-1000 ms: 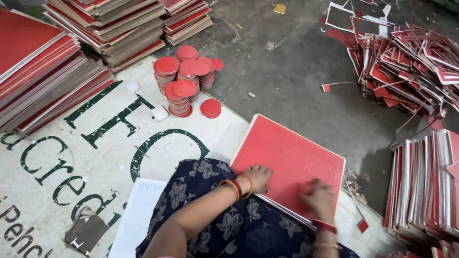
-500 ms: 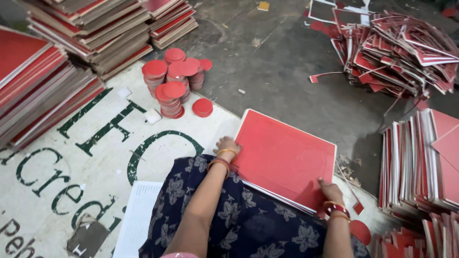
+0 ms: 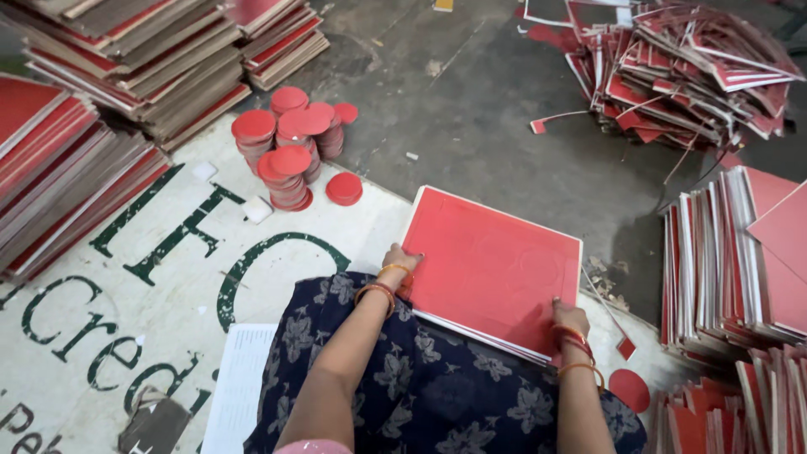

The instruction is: The person sits on the floor and assembles small white paper boxes by folding flaps and securing them with adhesive tape. They then handle red paper sheets, placing circular inserts into cutouts and stacking the sheets. The person works with stacks of white and red paper materials in a cluttered workspace.

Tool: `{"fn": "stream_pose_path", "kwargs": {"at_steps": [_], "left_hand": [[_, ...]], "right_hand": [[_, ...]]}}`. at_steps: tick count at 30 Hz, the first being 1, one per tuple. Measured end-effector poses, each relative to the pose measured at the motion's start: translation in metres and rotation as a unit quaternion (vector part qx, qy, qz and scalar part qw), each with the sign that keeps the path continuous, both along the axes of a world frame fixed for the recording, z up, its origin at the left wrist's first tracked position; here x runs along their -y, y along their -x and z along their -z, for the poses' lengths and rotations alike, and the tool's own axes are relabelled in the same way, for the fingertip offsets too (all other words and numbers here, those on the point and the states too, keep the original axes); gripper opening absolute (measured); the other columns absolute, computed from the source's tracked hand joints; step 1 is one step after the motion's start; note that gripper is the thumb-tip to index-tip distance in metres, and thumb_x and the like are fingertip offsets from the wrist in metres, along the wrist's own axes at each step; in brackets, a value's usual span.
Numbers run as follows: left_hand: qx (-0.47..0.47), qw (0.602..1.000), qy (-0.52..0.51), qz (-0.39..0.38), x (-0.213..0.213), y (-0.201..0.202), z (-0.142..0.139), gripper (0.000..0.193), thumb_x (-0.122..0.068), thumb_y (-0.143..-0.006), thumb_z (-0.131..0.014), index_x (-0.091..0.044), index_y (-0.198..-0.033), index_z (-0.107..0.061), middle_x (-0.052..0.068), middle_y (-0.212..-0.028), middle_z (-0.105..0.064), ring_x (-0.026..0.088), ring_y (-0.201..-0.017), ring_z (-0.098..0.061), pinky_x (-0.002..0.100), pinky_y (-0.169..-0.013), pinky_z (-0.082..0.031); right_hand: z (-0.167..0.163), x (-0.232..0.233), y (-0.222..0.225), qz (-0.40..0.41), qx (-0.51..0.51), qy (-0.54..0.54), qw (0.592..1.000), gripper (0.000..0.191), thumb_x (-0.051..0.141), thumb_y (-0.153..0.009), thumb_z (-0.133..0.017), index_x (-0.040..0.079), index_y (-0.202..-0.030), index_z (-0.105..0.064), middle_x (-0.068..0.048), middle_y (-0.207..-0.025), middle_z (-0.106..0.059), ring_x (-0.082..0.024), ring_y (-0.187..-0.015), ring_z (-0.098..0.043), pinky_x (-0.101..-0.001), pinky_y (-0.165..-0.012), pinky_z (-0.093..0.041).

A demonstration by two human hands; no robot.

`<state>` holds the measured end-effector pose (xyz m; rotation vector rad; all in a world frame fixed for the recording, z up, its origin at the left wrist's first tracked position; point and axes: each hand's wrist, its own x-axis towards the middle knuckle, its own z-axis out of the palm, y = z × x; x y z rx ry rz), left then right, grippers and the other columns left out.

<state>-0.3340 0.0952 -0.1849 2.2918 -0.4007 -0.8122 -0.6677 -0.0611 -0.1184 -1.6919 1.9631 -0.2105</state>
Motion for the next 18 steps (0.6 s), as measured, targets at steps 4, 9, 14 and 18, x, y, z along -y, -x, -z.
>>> {"fn": "stream_pose_path", "kwargs": {"at_steps": [4, 9, 14, 18], "left_hand": [[0.049, 0.998, -0.016, -0.021, 0.003, 0.007, -0.003, 0.077, -0.05, -0.076, -0.084, -0.006, -0.132, -0.056, 0.02, -0.147, -0.044, 0.044, -0.136, -0.045, 0.048, -0.107, -0.047], [0.052, 0.996, 0.011, -0.07, 0.004, 0.008, 0.006, 0.066, -0.049, -0.077, -0.082, -0.007, -0.124, -0.06, 0.02, -0.129, -0.062, 0.04, -0.122, -0.059, 0.051, -0.095, -0.053], [0.024, 0.994, 0.048, -0.093, 0.003, 0.0, 0.017, 0.069, -0.052, -0.075, -0.086, -0.007, -0.121, -0.061, 0.017, -0.109, -0.073, 0.037, -0.102, -0.071, 0.048, -0.087, -0.057], [0.072, 0.983, 0.143, -0.094, 0.002, 0.004, 0.016, 0.073, -0.054, -0.072, -0.086, -0.008, -0.123, -0.062, 0.02, -0.111, -0.073, 0.039, -0.103, -0.069, 0.046, -0.086, -0.055]], "right_hand": [[0.003, 0.007, -0.001, -0.017, -0.045, 0.015, 0.999, 0.078, 0.066, -0.09, -0.067, -0.009, -0.109, -0.075, -0.037, -0.114, -0.07, -0.052, -0.113, -0.066, -0.0527, -0.098, -0.052], [0.005, 0.012, -0.006, 0.004, -0.012, 0.0, 1.0, 0.078, 0.063, -0.088, -0.068, -0.009, -0.117, -0.071, -0.036, -0.12, -0.069, -0.052, -0.116, -0.065, -0.0539, -0.1, -0.051], [0.014, 0.02, -0.005, 0.061, -0.003, 0.014, 0.998, 0.087, 0.062, -0.083, -0.073, -0.011, -0.13, -0.06, -0.038, -0.129, -0.062, -0.052, -0.119, -0.062, -0.0529, -0.102, -0.049], [0.026, 0.036, 0.004, 0.028, -0.012, 0.077, 0.997, 0.103, 0.08, -0.084, -0.071, -0.017, -0.119, -0.063, -0.04, -0.123, -0.063, -0.05, -0.119, -0.061, -0.0521, -0.1, -0.049]]}}
